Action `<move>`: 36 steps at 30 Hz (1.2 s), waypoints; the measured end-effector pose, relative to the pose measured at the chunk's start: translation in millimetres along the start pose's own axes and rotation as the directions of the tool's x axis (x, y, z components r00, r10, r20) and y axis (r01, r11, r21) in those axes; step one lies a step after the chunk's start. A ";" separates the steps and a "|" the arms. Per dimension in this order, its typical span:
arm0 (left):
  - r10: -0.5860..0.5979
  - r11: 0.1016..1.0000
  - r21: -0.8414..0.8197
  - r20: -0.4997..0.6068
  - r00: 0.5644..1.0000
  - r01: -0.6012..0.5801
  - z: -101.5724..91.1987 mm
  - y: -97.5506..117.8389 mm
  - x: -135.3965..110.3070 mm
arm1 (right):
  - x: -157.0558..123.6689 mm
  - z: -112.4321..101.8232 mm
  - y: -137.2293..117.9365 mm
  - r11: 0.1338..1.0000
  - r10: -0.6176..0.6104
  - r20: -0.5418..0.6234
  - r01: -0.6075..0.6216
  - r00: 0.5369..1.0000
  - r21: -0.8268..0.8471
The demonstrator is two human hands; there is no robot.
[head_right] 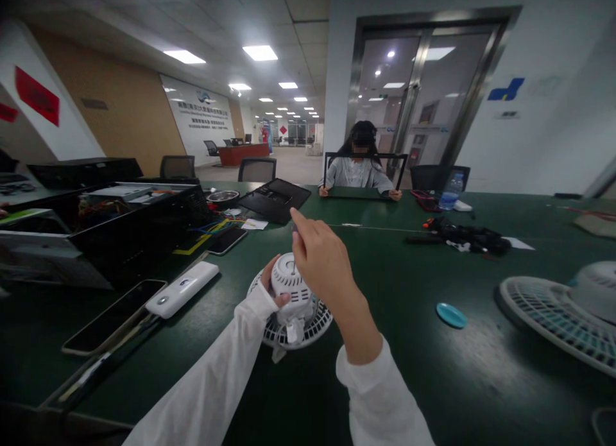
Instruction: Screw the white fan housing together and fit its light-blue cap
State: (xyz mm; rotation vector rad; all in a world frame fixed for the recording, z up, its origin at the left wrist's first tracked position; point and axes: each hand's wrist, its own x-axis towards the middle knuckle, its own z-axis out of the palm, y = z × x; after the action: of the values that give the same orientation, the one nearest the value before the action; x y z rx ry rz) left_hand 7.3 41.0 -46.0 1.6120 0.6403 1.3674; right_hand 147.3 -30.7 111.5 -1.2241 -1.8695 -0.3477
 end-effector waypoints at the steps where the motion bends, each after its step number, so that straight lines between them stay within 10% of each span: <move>1: 0.007 1.000 0.001 -0.009 1.000 -0.007 0.5 -0.2 -0.1 | 0.1 0.4 0.0 1.000 0.003 -0.008 -0.003 1.000 -0.012; 36: 0.007 0.997 -0.083 0.027 1.000 -0.004 -3.4 -14.1 2.4 | 0.2 10.6 10.0 0.999 0.034 -0.137 -0.037 0.990 -0.016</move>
State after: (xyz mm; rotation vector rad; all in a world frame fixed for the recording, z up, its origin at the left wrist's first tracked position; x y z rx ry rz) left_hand 6.9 50.5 -57.2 1.5648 0.5558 1.3560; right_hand 150.4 -19.1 103.2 -1.2136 -1.7285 -0.4199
